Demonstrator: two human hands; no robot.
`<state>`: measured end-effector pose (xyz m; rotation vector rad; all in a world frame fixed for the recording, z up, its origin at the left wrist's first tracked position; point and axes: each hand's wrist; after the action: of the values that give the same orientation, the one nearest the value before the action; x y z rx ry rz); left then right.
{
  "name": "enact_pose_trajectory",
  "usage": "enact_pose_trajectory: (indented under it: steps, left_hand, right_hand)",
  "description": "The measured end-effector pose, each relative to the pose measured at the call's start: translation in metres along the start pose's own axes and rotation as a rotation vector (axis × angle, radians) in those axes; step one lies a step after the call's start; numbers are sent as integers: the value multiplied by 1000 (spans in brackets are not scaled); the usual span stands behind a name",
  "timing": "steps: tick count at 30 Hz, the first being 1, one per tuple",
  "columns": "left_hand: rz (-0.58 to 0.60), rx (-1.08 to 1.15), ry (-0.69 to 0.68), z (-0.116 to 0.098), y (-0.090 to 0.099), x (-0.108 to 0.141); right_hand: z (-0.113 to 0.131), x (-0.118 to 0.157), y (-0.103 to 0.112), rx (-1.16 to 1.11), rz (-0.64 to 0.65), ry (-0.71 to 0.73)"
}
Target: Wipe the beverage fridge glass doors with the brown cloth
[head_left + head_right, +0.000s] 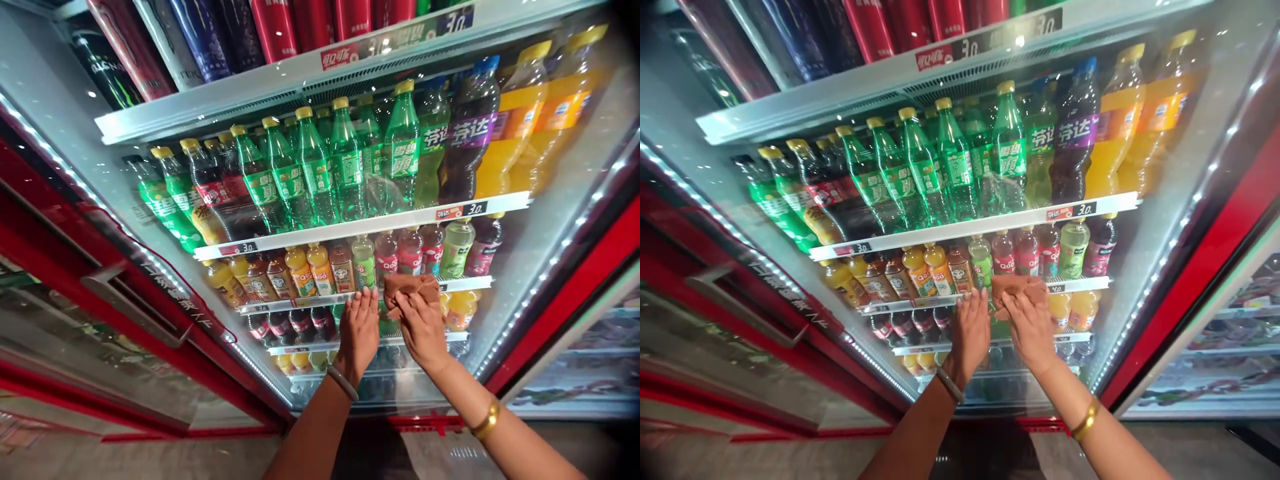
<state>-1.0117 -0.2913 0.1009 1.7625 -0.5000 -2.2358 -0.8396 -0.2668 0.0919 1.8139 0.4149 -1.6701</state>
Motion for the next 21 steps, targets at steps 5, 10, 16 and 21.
enact_pose_trajectory:
  steps: [5,10,16,21]
  left_hand:
    - [-1,31,5,22,11,2]
    - [-4,17,20,42,22,-1]
    - [-25,74,126,62,25,7]
    - [-30,68,73,78,26,14]
  right_hand:
    - [36,2,-16,7,9,7]
    - [27,-5,-4,-13,23,-8]
    - [65,-26,-27,-11,0,-15]
    - [65,-1,-21,-88,71,130]
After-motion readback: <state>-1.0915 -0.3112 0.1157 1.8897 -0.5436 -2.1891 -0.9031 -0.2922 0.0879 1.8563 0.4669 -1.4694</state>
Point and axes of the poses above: each hand's wrist, its own x-axis away from the middle knuckle, its own y-axis out of the back of the hand, z = x × y, and after that the axes turned 9 degrees about -z, right-handed
